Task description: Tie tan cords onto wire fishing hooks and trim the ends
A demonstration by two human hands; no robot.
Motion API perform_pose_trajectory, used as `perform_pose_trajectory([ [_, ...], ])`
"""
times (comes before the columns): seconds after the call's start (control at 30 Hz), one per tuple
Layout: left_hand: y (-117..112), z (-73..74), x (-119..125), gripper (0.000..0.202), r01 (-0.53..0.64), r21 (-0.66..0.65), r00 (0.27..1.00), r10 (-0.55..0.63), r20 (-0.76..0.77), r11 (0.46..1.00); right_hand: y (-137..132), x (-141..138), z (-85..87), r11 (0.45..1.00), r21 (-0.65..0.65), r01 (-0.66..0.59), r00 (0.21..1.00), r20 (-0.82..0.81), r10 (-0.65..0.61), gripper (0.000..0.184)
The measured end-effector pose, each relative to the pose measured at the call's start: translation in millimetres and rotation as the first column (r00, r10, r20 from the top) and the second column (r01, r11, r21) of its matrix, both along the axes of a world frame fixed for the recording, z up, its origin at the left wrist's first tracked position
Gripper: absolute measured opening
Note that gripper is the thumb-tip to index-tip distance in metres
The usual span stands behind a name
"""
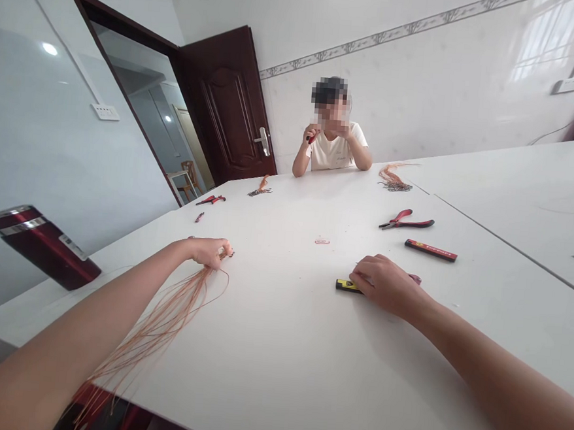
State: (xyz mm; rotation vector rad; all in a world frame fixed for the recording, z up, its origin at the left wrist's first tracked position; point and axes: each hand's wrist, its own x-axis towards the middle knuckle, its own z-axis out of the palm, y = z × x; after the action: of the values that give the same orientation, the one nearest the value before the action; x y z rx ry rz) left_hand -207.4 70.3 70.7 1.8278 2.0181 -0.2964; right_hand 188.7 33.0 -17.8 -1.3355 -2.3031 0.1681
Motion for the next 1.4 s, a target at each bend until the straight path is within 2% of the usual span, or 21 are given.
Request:
perform_pose_trajectory([
  [0.27, 5.2, 24.9, -7.9, 0.052, -0.073, 0.111, 0.962, 0.041, 0.269, 0.991, 1.0, 1.7, 0.6, 0.999, 0.023, -0.033, 0.999, -0.017, 0.034, 0.034],
  [0.4, 2.2, 38.1, -10.0, 0.049, -0.128, 0.197, 0.926, 0.045, 0.375, 0.972, -4.0, 1.3, 2.7, 0.986, 0.154, -0.062, 0.998, -0.024, 0.067, 0.034],
  [0.47, -0.2, 44.2, -9.7, 0.049, -0.141, 0.242, 0.906, 0.027, 0.422, 0.960, -15.2, -11.4, 7.9, 0.972, 0.214, -0.097, 0.993, -0.048, 0.110, 0.033],
  [0.53, -2.3, 50.0, -7.7, 0.049, -0.141, 0.268, 0.889, 0.003, 0.457, 0.953, -33.7, -39.2, 16.0, 0.967, 0.207, -0.148, 0.981, -0.090, 0.170, 0.033],
  [0.6, -3.1, 54.7, -3.7, 0.047, -0.134, 0.281, 0.879, -0.017, 0.476, 0.950, -56.9, -82.4, 25.3, 0.959, 0.139, -0.249, 0.956, -0.126, 0.266, 0.039],
  [0.7, -1.8, 57.2, 5.2, 0.046, -0.112, 0.299, 0.875, -0.049, 0.482, 0.948, -88.2, -163.9, 36.9, 0.853, -0.004, -0.522, 0.849, -0.097, 0.520, 0.065],
  [0.73, -1.1, 57.0, 8.2, 0.046, -0.101, 0.302, 0.875, -0.060, 0.481, 0.948, -95.0, -190.7, 39.0, 0.801, -0.046, -0.597, 0.801, -0.097, 0.591, 0.076],
  [0.8, 0.1, 57.5, 13.5, 0.044, -0.078, 0.303, 0.876, -0.080, 0.476, 0.950, -102.0, -236.7, 39.3, 0.706, -0.075, -0.705, 0.708, -0.142, 0.692, 0.086],
  [0.9, -0.6, 67.7, 17.4, 0.041, -0.056, 0.312, 0.871, -0.106, 0.479, 0.948, -102.3, -277.2, 30.5, 0.613, -0.160, -0.774, 0.631, -0.106, 0.769, 0.084],
  [0.97, -3.2, 84.6, 18.1, 0.039, -0.046, 0.379, 0.843, -0.167, 0.511, 0.924, -101.3, -287.2, 21.8, 0.599, -0.198, -0.776, 0.618, -0.049, 0.784, 0.082],
  [1.03, -7.3, 107.9, 19.7, 0.036, -0.069, 0.496, 0.769, -0.271, 0.579, 0.865, -101.0, -289.8, 14.2, 0.615, -0.186, -0.767, 0.628, -0.020, 0.778, 0.083],
  [1.1, -13.2, 132.1, 25.3, 0.033, -0.140, 0.587, 0.643, -0.377, 0.667, 0.798, -101.8, -290.2, 9.3, 0.630, -0.153, -0.761, 0.639, -0.016, 0.769, 0.083],
  [1.17, -20.5, 150.4, 37.1, 0.032, -0.204, 0.619, 0.502, -0.462, 0.731, 0.758, -103.2, -290.4, 7.7, 0.637, -0.122, -0.761, 0.642, -0.004, 0.767, 0.082],
  [1.23, -27.9, 159.3, 54.2, 0.031, -0.255, 0.632, 0.377, -0.527, 0.762, 0.732, -105.2, -288.6, 9.2, 0.654, -0.043, -0.755, 0.654, 0.022, 0.756, 0.079],
  [1.3, -34.4, 161.1, 72.9, 0.025, -0.313, 0.628, 0.248, -0.577, 0.778, 0.712, -107.5, -281.0, 12.9, 0.661, 0.102, -0.743, 0.669, 0.069, 0.740, 0.072],
  [1.33, -37.4, 161.3, 81.2, 0.021, -0.332, 0.616, 0.158, -0.602, 0.783, 0.714, -108.7, -273.9, 15.2, 0.649, 0.187, -0.738, 0.671, 0.100, 0.735, 0.067],
  [1.4, -44.2, 163.7, 93.7, 0.012, -0.322, 0.580, -0.086, -0.633, 0.770, 0.749, -111.1, -252.4, 20.0, 0.576, 0.333, -0.747, 0.647, 0.163, 0.745, 0.051],
])
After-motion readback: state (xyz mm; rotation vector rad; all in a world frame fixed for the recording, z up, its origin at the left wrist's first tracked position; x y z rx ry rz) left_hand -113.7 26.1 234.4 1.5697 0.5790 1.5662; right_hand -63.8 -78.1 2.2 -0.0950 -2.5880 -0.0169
